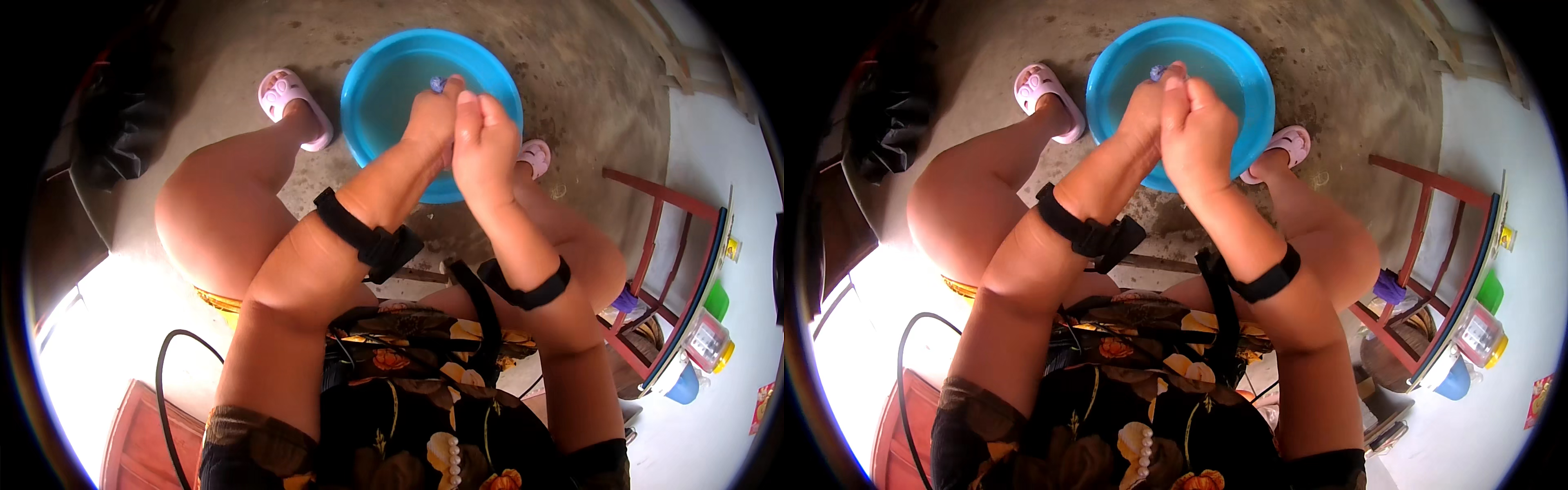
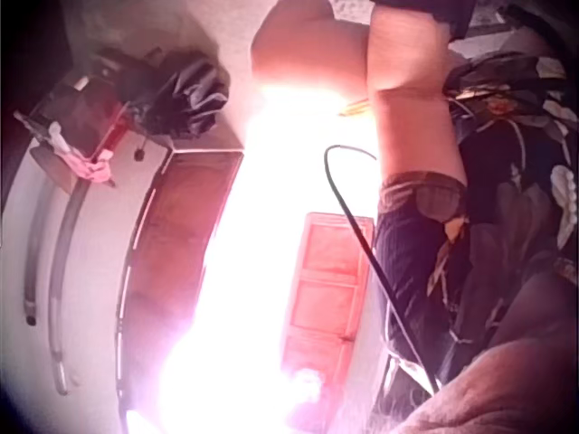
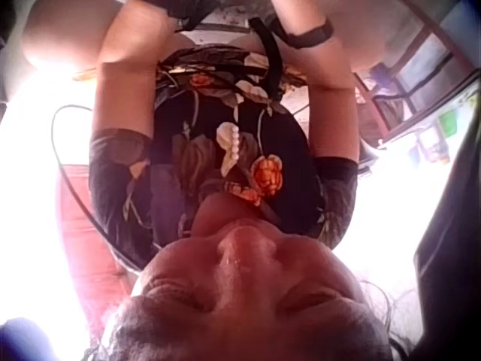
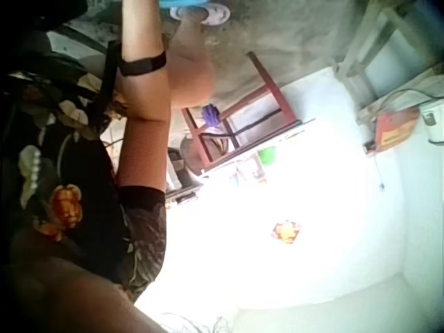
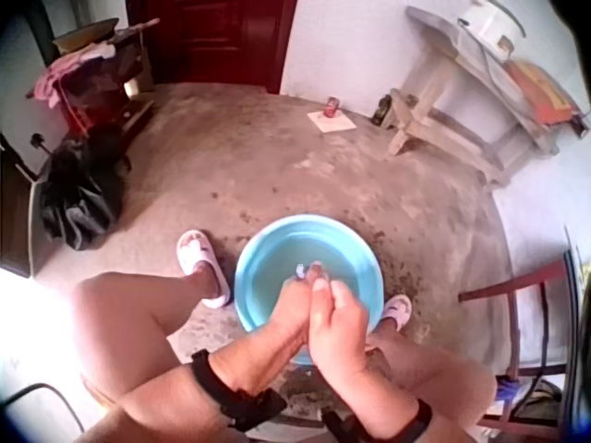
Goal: The person wipes a power cord, a power strip, and a table surface with a cloth, then cleans a small portable fan before washing the cloth in a basin of water.
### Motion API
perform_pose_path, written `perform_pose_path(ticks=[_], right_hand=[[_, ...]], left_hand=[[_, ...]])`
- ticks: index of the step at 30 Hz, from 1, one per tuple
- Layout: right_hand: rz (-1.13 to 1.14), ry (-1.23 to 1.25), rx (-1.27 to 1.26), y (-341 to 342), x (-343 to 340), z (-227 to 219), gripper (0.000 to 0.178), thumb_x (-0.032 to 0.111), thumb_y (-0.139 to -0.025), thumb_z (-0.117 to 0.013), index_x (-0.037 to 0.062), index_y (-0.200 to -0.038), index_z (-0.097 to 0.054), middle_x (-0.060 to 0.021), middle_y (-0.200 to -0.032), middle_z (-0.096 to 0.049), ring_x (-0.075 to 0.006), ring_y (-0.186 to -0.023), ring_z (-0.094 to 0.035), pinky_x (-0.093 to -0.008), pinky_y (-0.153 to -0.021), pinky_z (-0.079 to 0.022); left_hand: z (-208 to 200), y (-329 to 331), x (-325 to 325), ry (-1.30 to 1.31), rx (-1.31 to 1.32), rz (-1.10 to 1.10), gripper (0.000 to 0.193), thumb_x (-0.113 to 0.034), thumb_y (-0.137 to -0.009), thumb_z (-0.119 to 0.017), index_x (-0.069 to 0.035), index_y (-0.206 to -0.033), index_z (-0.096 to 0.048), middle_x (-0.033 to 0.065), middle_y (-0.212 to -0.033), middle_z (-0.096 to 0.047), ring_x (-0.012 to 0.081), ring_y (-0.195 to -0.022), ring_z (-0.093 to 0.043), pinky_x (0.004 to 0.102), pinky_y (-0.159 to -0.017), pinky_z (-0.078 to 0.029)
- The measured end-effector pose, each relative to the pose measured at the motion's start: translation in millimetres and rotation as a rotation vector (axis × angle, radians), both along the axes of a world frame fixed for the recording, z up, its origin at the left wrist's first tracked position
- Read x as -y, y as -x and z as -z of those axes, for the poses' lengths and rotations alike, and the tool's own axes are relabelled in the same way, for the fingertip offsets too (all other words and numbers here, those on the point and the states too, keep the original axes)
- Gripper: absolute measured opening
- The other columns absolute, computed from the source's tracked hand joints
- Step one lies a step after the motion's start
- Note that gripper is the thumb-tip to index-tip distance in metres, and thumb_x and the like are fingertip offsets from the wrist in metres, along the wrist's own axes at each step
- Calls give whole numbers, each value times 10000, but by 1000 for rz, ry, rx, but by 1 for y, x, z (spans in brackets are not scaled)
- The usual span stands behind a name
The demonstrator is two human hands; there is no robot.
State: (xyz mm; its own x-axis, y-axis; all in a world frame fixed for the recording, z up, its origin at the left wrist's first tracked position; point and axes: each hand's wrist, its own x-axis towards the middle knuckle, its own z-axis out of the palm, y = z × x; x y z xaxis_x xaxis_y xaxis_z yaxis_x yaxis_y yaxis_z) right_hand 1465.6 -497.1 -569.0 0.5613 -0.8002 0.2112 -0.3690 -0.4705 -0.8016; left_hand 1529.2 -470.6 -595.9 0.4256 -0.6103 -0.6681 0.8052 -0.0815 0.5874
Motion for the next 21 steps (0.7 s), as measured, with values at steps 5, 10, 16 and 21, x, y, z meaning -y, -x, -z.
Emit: perform_pose_path(ticks=[5, 10, 16, 21], right_hand=[[122, -85, -209, 11, 58, 22, 333, 258, -838, -457, -3, -639, -510, -183, -540, -504, -338, -493, -489, -388, -481, -381], [7, 4, -44, 4, 2, 7, 283, 214, -829, -484, 8, -638, -510, -188, -591, -524, -341, -542, -510, -404, -513, -392], [129, -60, -114, 11, 37, 20, 309, 227, -842, -462, -1, -638, -506, -185, -559, -509, -334, -496, -489, -398, -495, -391], [21, -40, -19, 7, 10, 21, 294, 211, -832, -478, 3, -625, -489, -186, -548, -486, -349, -512, -489, -416, -494, -375]], left_hand=[[-23, 36, 10, -123, 97, -50, 353, -332, -872, -431, 1, -814, -531, 62, -604, -502, 153, -481, -464, 322, -398, -368], [1, 9, 0, 1, 52, -56, 410, -340, -863, -448, 54, -795, -537, 76, -633, -523, 154, -517, -472, 338, -430, -383], [-22, 29, 5, -141, 138, 28, 388, -325, -860, -449, 46, -793, -540, 63, -626, -520, 159, -535, -477, 318, -437, -383], [15, 14, 2, 14, 105, -73, 409, -333, -855, -465, 62, -785, -547, 73, -636, -519, 174, -550, -486, 330, -481, -407]])
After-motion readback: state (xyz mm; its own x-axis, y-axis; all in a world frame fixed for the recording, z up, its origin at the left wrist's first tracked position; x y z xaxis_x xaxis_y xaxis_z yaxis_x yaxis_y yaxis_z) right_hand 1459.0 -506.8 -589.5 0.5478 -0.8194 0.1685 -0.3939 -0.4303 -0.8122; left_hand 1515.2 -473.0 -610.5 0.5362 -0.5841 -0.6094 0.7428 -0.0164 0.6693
